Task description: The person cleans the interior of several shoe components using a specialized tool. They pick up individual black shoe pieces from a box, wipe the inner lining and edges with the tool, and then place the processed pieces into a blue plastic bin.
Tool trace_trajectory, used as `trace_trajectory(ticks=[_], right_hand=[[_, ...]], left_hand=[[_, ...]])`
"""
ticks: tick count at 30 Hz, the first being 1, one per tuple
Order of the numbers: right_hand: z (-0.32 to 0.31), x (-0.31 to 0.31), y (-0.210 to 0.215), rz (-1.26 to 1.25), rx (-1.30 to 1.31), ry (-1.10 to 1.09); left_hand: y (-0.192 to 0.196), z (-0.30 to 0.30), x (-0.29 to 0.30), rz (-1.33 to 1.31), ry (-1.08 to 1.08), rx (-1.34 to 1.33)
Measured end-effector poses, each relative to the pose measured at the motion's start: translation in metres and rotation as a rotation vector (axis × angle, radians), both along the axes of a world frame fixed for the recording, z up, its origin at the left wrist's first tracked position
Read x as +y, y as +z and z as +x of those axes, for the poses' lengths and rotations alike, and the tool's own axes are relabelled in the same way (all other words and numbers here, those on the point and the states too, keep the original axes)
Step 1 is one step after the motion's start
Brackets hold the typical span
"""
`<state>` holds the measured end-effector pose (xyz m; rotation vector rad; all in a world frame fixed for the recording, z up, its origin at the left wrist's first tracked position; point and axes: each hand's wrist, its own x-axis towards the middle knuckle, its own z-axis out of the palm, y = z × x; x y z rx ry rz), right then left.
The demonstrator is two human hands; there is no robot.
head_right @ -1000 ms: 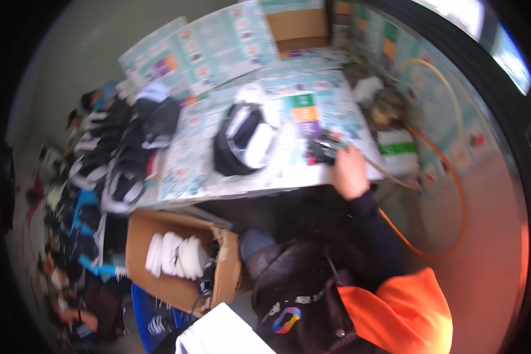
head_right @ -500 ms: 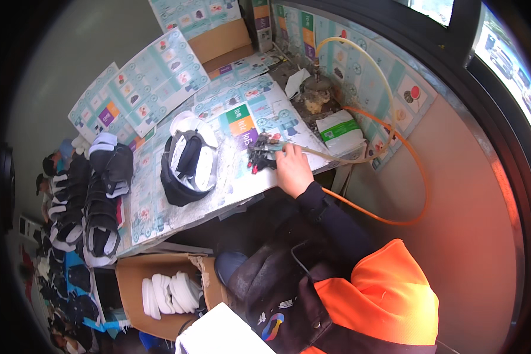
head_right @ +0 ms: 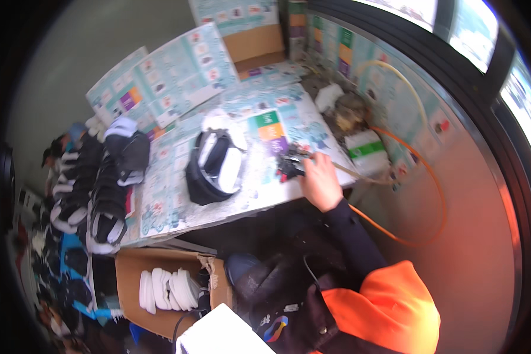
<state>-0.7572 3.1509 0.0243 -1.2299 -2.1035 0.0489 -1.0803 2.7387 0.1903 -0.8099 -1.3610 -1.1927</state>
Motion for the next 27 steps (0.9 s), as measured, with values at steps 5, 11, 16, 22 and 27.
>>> trace_trajectory(ticks=[5, 11, 16, 22, 27], right_hand=[[-0.052, -0.060, 0.090, -0.129, 0.175, 0.381], [-0.084, -0.124, 0.109, 0.481, 0.477, 0.702], [-0.161, -0.167, 0.144, 0.518, 0.450, 1.148], [-0.216, -0.214, 0.141, -1.178, 0.656, 1.640], [-0.248, -0.243, 0.111, -1.771, 0.532, 1.692]], left_hand=[[0.033, 0.024, -0.082, 0.416, 0.275, 0.336], [0.019, 0.046, -0.034, 0.514, -0.559, 0.184], [-0.066, 0.012, 0.024, -0.350, -0.301, -0.566], [-0.118, 0.012, 0.062, -0.618, -0.401, -0.519], [-0.130, 0.022, 0.092, -0.559, -0.639, -0.455]])
